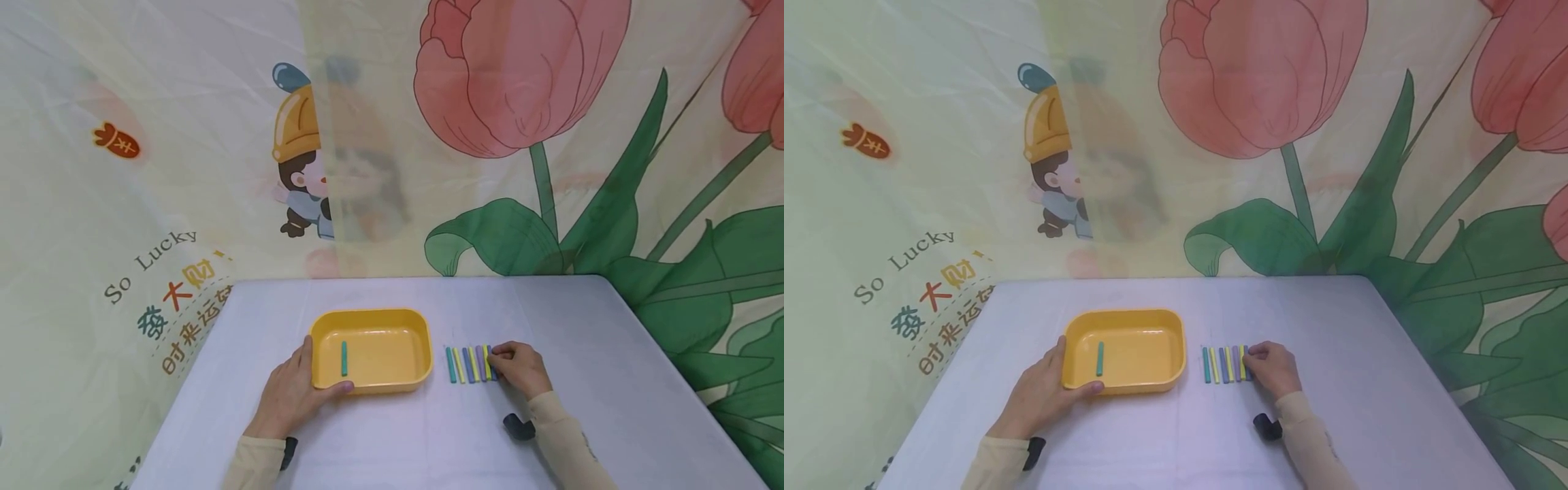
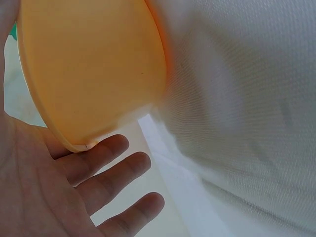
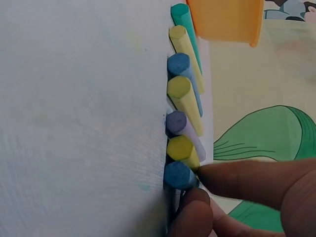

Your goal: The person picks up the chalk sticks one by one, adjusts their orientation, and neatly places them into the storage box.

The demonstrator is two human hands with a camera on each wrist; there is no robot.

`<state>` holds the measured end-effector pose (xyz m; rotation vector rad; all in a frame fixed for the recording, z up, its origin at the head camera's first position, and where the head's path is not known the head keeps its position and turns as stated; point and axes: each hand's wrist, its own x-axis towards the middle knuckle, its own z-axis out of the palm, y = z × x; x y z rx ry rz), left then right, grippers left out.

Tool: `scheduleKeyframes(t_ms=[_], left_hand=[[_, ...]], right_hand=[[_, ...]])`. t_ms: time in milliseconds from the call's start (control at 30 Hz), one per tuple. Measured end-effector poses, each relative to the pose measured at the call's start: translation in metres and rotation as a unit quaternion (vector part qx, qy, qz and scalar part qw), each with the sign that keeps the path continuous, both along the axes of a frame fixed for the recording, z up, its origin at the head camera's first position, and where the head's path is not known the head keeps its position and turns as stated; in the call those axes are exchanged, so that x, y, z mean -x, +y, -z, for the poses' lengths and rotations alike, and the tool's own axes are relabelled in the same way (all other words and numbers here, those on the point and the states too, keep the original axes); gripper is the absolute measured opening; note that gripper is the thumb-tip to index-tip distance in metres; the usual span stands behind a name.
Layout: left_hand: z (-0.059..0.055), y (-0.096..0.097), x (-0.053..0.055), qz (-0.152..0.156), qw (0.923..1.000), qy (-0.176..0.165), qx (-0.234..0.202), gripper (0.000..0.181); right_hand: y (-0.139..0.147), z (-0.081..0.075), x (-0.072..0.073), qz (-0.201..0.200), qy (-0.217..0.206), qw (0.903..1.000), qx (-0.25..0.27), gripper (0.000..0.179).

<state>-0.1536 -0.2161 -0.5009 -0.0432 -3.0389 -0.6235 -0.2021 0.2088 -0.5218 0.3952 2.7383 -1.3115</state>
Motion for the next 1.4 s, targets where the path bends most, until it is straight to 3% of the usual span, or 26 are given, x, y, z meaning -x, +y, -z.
scheduleKeyframes(t_ms=[733, 1400], left_hand=[[-0.0006, -0.0004, 0.0008, 0.002, 1.0, 0.002, -0.004, 0.136], [0.0016, -0.0004, 0.0013, 0.001, 1.0, 0.0, -0.005, 0.136]], right_hand=[[-0.0022, -0.0083, 0.0074, -0.019, 0.001, 0.9964, -0.082, 0.029], [-0.0077, -0.0049, 0.0095, -0.015, -0.006, 0.9957, -0.091, 0.029]])
